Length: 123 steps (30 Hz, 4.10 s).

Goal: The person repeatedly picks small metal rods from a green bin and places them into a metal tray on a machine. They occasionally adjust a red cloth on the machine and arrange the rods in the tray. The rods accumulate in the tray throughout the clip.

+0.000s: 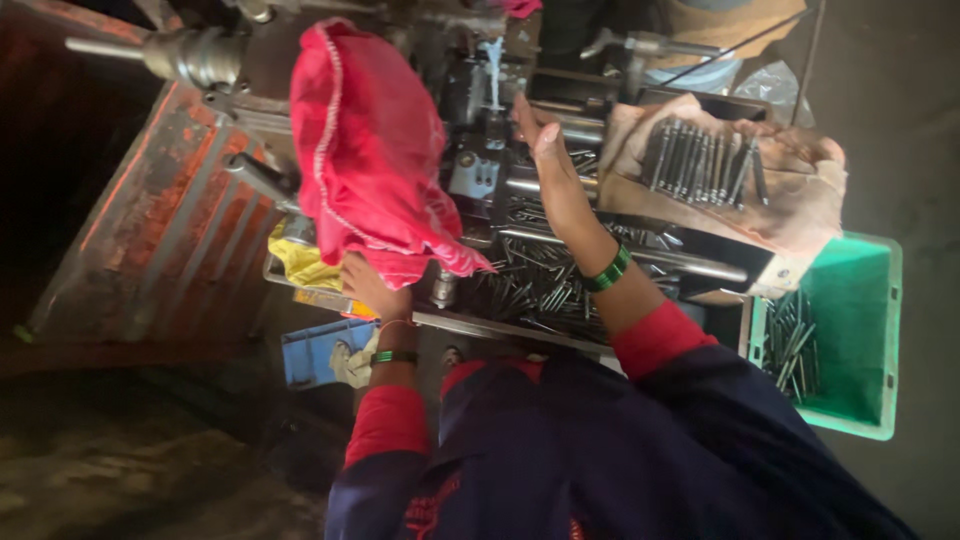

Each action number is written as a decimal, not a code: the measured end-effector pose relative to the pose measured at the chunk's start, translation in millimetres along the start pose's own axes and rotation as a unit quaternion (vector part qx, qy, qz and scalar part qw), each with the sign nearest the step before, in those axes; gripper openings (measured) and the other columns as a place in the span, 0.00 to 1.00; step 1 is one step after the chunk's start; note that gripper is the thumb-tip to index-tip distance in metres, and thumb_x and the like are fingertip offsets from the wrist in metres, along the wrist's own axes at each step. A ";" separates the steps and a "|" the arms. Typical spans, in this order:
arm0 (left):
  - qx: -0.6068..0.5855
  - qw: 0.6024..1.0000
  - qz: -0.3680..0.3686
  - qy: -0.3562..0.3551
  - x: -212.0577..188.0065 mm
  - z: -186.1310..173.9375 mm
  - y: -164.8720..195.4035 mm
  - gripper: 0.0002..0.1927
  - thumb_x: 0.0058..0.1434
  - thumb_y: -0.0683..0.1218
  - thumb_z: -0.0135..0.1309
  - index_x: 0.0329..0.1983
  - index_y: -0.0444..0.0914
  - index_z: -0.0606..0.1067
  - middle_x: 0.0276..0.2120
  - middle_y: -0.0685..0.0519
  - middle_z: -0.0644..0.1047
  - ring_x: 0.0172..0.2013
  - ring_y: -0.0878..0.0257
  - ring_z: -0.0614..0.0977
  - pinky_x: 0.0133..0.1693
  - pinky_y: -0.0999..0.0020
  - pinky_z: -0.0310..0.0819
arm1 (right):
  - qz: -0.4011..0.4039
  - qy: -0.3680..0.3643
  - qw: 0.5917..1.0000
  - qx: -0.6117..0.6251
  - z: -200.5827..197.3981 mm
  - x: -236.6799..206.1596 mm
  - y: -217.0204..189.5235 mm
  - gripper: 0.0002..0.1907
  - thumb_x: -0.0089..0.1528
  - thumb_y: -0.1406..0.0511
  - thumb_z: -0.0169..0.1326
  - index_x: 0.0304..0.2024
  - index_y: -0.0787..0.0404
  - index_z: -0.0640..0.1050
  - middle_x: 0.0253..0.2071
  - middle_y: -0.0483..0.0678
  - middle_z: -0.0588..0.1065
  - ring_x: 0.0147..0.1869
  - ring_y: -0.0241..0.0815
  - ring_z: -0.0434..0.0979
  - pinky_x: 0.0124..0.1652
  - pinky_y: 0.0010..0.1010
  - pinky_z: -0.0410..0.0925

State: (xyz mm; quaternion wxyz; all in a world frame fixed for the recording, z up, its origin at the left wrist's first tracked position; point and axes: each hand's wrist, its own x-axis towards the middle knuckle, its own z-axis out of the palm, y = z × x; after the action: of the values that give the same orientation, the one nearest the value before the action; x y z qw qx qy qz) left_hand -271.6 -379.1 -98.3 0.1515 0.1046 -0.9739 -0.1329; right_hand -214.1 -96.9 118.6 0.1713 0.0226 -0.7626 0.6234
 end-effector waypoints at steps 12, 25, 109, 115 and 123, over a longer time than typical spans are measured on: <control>-0.179 0.984 0.012 -0.004 -13.4 27.6 -10.9 0.25 0.68 0.55 0.49 0.61 0.35 0.73 0.61 0.39 0.75 0.61 0.39 0.73 0.64 0.45 0.58 | -0.035 0.242 0.969 -0.047 -150.5 -127.6 -23.0 0.08 0.71 0.74 0.57 0.49 0.59 0.84 0.48 0.47 0.82 0.46 0.34 0.79 0.50 0.27 0.74; -0.047 0.989 0.056 0.132 -23.5 15.8 4.6 0.17 0.63 0.51 0.57 0.43 0.32 0.72 0.42 0.38 0.75 0.49 0.39 0.72 0.51 0.42 0.58 | -0.063 0.108 0.884 -0.451 -216.7 -136.2 -49.2 0.20 0.63 0.65 0.68 0.57 0.60 0.81 0.51 0.54 0.76 0.57 0.55 0.73 0.57 0.42 0.68; -0.057 0.993 0.065 0.077 -14.6 17.9 -1.4 0.19 0.61 0.46 0.55 0.54 0.32 0.77 0.56 0.35 0.76 0.55 0.33 0.73 0.55 0.36 0.59 | -0.036 -0.046 0.857 -0.513 -206.2 -63.2 -54.1 0.40 0.51 0.56 0.72 0.62 0.60 0.72 0.57 0.59 0.73 0.66 0.62 0.68 0.59 0.55 0.60; -0.076 0.994 0.065 0.054 -16.0 17.1 -3.8 0.19 0.61 0.45 0.54 0.54 0.32 0.76 0.56 0.35 0.76 0.55 0.33 0.73 0.57 0.34 0.57 | -0.087 0.032 0.927 -0.363 -206.1 -70.1 -51.9 0.25 0.58 0.72 0.70 0.55 0.62 0.76 0.49 0.52 0.77 0.53 0.47 0.81 0.52 0.36 0.75; -0.117 0.990 0.066 0.044 -15.3 23.3 -9.3 0.19 0.64 0.46 0.55 0.56 0.31 0.75 0.55 0.35 0.76 0.55 0.34 0.74 0.56 0.38 0.61 | -0.171 0.205 0.882 -0.389 -205.5 -98.1 -42.7 0.11 0.66 0.83 0.63 0.45 0.67 0.79 0.44 0.52 0.75 0.46 0.40 0.82 0.44 0.27 0.77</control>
State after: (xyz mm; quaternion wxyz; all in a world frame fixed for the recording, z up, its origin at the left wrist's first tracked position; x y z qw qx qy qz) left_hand -263.3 -378.9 -126.5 0.2138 0.0271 -0.9487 -0.2313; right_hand -63.4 72.9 164.2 0.4225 -0.0442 -0.8759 0.2289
